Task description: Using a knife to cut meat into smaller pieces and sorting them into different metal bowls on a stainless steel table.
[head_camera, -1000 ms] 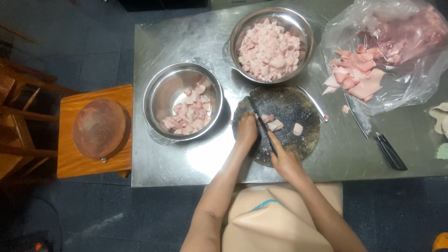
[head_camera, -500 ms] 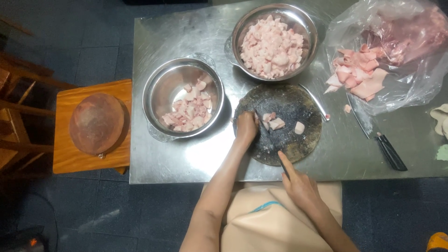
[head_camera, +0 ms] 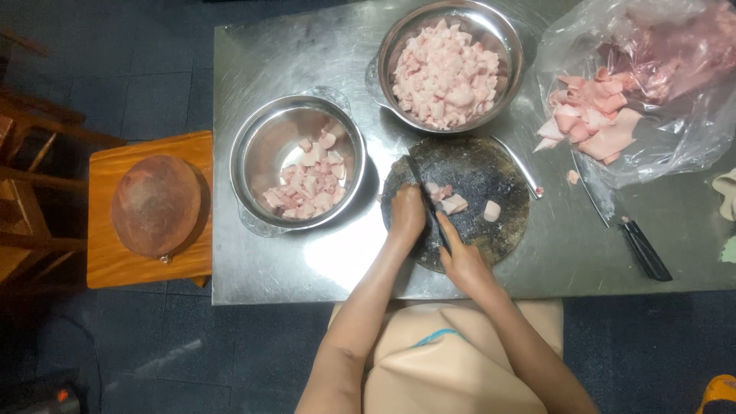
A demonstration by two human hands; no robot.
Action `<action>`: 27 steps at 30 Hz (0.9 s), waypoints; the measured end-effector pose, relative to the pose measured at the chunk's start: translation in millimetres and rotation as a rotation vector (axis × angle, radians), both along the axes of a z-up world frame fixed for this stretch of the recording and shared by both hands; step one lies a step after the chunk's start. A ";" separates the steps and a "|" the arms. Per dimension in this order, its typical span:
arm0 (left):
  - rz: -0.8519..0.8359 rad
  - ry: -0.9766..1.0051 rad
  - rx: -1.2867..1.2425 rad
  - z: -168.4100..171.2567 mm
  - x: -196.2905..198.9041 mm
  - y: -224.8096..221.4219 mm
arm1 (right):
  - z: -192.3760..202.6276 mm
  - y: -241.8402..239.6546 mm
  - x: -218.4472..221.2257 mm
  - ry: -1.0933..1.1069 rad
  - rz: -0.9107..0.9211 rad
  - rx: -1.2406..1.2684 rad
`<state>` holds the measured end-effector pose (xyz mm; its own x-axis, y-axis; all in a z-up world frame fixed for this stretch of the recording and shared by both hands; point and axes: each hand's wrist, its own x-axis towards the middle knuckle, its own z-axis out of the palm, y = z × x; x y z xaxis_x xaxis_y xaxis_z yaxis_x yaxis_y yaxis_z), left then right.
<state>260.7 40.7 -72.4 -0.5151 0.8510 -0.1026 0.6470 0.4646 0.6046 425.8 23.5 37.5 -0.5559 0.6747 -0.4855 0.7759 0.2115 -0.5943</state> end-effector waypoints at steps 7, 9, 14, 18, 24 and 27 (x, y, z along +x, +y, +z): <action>0.104 -0.179 0.044 44.7 -8.3 0.2 | 4.5 0.7 25.9 0.132 -0.178 -0.159; 0.120 -0.275 0.133 26.8 -9.1 5.4 | 2.7 -4.5 43.5 0.254 -0.253 -0.119; -0.081 -0.159 0.230 -11.9 16.7 44.2 | 18.8 4.3 81.4 0.321 -0.358 -0.051; -0.292 0.139 0.288 25.4 35.8 23.7 | 45.9 -3.9 90.1 0.351 -0.432 -0.010; -0.211 0.440 0.467 -35.2 48.1 8.5 | 23.2 -15.5 99.6 0.363 -0.404 0.017; -0.158 0.404 0.287 -75.2 5.8 10.7 | 32.5 -20.3 95.2 0.320 -0.341 0.065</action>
<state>266.6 51.4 -147.5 -0.3284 0.8864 0.3263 0.9039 0.1948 0.3807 521.0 3.3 70.0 -0.4125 0.8679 -0.2769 0.5876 0.0212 -0.8089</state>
